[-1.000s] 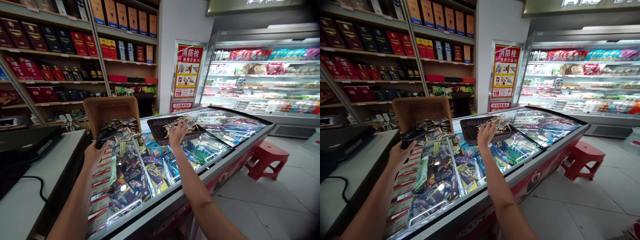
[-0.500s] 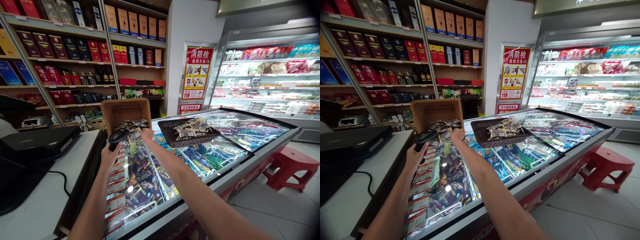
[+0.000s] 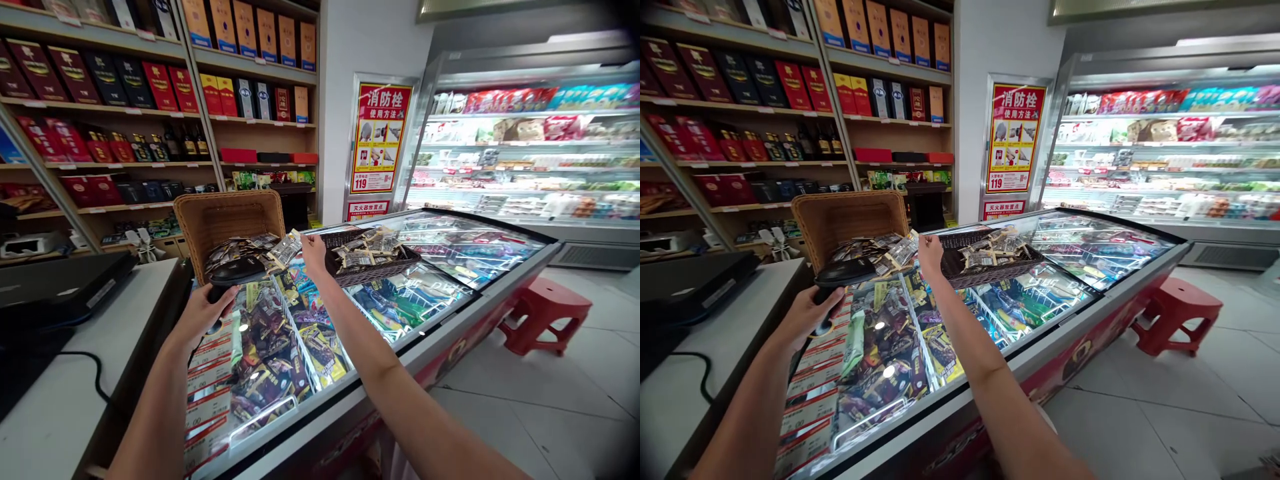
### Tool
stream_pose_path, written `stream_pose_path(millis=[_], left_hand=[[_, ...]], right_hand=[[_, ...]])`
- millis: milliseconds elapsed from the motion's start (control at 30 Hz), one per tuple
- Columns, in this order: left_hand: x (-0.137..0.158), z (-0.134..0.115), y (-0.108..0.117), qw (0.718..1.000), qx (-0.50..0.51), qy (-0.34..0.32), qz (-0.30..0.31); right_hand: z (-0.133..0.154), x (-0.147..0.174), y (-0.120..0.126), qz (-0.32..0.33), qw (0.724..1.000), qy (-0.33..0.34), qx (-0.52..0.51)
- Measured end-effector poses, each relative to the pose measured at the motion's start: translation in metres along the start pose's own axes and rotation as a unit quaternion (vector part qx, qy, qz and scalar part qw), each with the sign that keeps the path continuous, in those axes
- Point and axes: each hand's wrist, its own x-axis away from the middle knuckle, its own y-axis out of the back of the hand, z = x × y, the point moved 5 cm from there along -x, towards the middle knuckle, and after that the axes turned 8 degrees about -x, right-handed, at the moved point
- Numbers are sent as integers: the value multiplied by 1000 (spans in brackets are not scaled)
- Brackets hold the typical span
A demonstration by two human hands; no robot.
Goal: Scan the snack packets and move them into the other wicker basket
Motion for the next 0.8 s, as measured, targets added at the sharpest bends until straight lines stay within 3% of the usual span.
stream_pose_path(millis=[200,667,800], left_hand=[[-5,4,-15,1000,20,3,-9],[-13,17,-19,1000,16,-11,1],[-18,25,-16,1000,-7,-3,-29]], right_hand=[[11,-3,2,14,1000,1,-17],[-5,-17,-4,-12,999,-9,-34],[-6,-32,10,-21,1000,11,0]])
